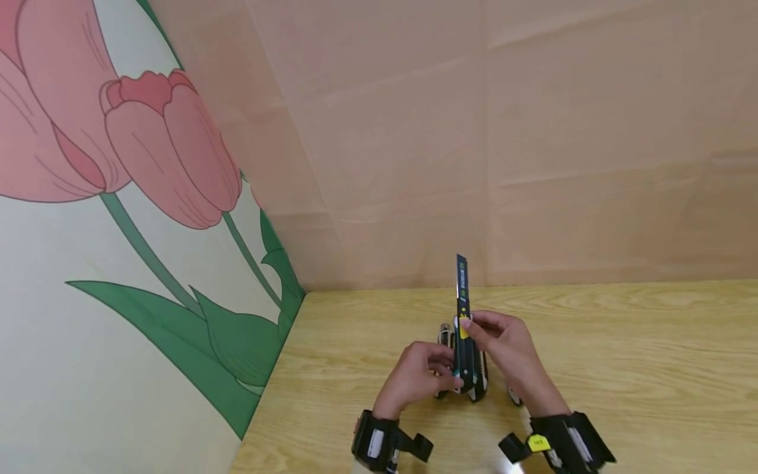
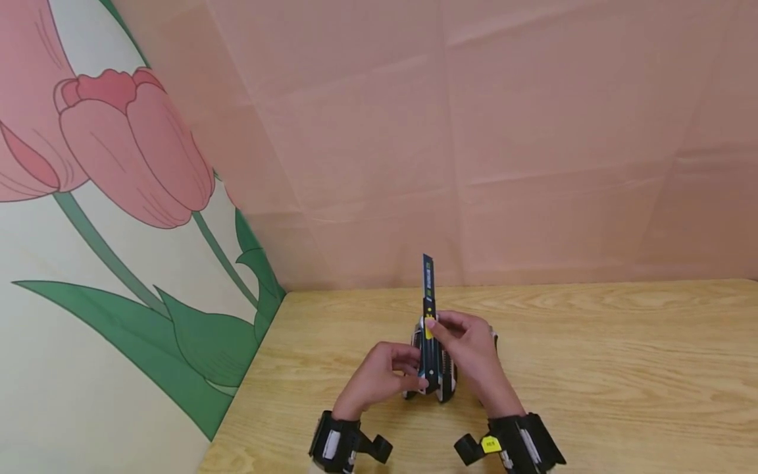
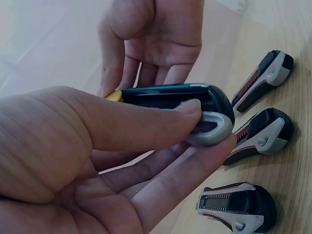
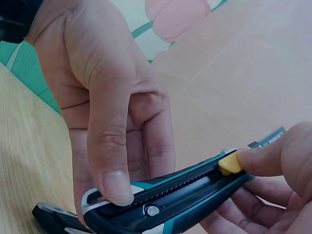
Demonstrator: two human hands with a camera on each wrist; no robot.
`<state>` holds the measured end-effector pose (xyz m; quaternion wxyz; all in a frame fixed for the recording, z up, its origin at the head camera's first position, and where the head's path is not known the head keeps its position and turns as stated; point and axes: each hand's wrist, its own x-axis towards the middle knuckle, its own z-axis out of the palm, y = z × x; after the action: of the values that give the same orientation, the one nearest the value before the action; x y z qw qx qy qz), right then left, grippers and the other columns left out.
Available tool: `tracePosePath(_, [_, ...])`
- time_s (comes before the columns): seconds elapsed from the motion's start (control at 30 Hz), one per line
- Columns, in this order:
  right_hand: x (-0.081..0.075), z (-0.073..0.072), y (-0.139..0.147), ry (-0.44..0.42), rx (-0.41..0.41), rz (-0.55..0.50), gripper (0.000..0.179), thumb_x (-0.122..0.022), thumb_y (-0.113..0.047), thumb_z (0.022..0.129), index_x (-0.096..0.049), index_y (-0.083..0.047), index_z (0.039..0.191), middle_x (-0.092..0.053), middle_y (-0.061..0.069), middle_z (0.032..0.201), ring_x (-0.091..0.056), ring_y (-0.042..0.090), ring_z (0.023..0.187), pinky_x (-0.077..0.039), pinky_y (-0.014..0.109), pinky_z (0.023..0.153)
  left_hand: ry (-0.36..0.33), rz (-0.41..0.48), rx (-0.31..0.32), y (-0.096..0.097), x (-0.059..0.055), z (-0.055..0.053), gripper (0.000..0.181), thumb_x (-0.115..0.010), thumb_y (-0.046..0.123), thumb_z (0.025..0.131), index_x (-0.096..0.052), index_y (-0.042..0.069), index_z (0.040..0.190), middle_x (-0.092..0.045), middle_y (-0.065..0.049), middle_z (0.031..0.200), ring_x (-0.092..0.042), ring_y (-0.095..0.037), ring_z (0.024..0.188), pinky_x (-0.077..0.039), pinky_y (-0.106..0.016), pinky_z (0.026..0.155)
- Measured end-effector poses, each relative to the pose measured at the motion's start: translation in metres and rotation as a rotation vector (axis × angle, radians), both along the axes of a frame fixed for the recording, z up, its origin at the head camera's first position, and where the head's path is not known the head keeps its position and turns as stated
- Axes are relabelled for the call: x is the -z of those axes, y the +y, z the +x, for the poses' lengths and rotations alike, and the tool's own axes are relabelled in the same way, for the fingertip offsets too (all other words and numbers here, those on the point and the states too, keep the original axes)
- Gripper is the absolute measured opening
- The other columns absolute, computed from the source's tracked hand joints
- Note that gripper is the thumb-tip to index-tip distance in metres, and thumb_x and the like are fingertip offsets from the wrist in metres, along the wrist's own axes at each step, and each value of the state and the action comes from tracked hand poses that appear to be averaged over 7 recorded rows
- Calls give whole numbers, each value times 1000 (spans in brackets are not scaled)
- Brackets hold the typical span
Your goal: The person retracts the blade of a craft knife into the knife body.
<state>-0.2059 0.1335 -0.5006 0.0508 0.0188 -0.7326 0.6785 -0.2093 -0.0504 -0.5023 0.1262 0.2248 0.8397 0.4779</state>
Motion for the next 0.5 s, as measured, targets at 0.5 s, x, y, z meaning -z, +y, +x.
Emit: tracePosePath(0.5, [1,0,0,37,-34,12,35,-62,-34,86,-61,-10,111,-61,10,105,-56,23,90,-47,36,73,-8,-9,-14,2,1,-1,28,-77,8,70,-67,16,95,-64,7,83,-60,-8,71,-50,-26,57])
